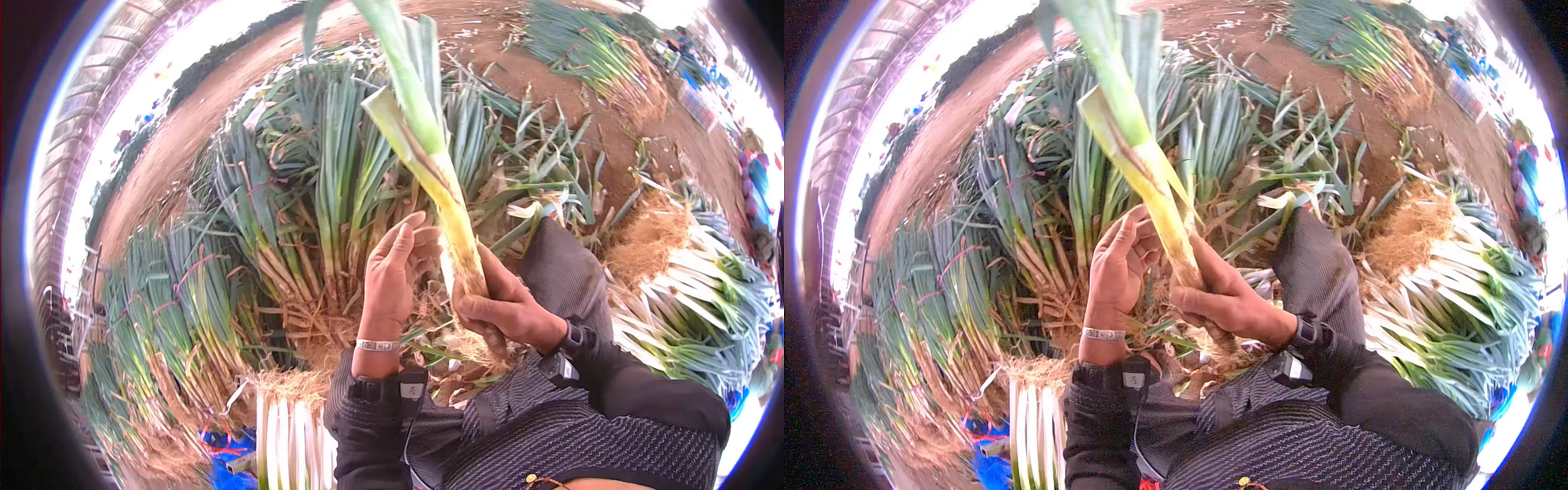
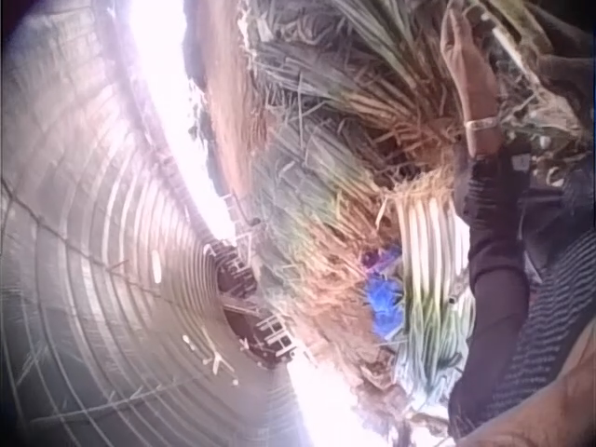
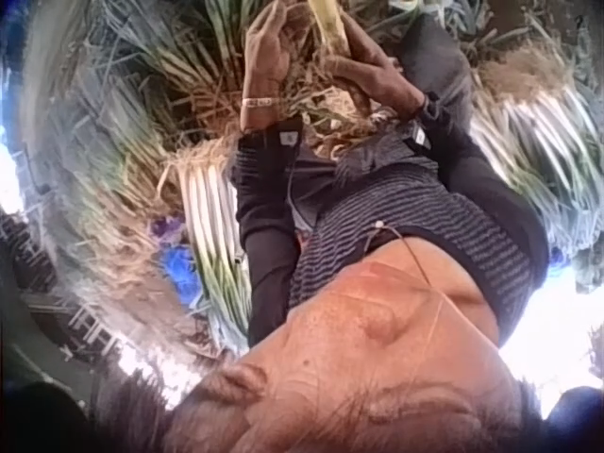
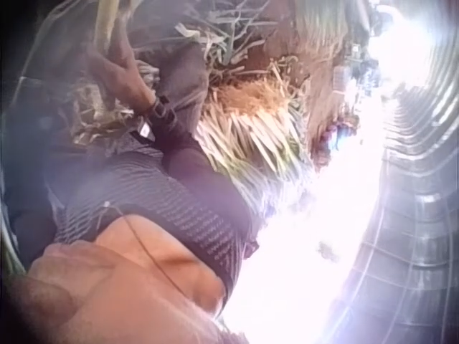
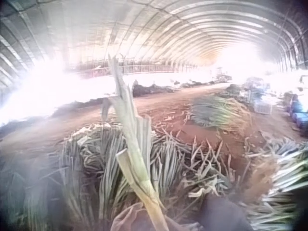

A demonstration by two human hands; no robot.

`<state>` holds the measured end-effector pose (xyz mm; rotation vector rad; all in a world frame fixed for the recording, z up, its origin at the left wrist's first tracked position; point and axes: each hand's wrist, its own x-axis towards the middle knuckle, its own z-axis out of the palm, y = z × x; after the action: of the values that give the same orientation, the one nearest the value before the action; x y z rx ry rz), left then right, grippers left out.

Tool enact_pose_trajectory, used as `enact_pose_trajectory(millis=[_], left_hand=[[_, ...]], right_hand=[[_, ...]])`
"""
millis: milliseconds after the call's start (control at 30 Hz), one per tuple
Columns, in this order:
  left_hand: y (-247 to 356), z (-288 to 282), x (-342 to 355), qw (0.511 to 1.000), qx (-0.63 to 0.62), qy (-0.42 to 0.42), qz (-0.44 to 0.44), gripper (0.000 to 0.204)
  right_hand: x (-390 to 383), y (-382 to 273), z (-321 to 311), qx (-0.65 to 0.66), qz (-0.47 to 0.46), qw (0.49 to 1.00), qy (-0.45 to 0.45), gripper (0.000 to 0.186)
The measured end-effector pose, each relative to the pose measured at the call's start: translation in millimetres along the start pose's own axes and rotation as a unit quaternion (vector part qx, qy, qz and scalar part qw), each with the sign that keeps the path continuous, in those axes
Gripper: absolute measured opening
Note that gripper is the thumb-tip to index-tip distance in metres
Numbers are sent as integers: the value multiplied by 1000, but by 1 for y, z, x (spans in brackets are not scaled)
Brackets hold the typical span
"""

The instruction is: Cleaning and peeling the outer layers of leeks by hand.

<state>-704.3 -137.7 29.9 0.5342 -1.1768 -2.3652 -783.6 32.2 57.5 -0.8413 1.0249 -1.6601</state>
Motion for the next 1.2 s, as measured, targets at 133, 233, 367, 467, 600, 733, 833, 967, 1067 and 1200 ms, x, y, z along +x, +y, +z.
enact_pose_trajectory(millis=[133,233,367,467,600,733,833,967,1067,1200], left_hand=[[20,-10,-2,994,-29,-30,101,42],[41,-22,-6,975,-146,-105,133,53],[37,-68,1,942,-300,-76,129,51],[52,-97,-2,926,-317,-62,195,47],[76,-119,-18,928,-286,47,233,46],[73,-118,-18,942,-148,164,253,44],[75,-114,-19,930,-119,219,270,44],[88,-90,-30,902,-80,278,320,50],[130,-120,-42,910,-101,179,361,58],[101,-141,-57,920,-73,265,279,59]], right_hand=[[-10,-19,7,128,148,973,-122,66],[-4,3,11,214,185,941,-186,64],[10,40,-6,92,217,950,-205,61],[7,79,-31,-25,244,940,-238,60],[-25,169,-84,-258,223,897,-281,63],[-33,228,-144,-396,194,856,-271,67],[-31,264,-188,-535,319,735,-266,61],[-66,302,-223,-640,331,660,-214,46],[-75,305,-306,-662,300,648,-228,40],[22,229,-162,-611,191,766,-57,35]])
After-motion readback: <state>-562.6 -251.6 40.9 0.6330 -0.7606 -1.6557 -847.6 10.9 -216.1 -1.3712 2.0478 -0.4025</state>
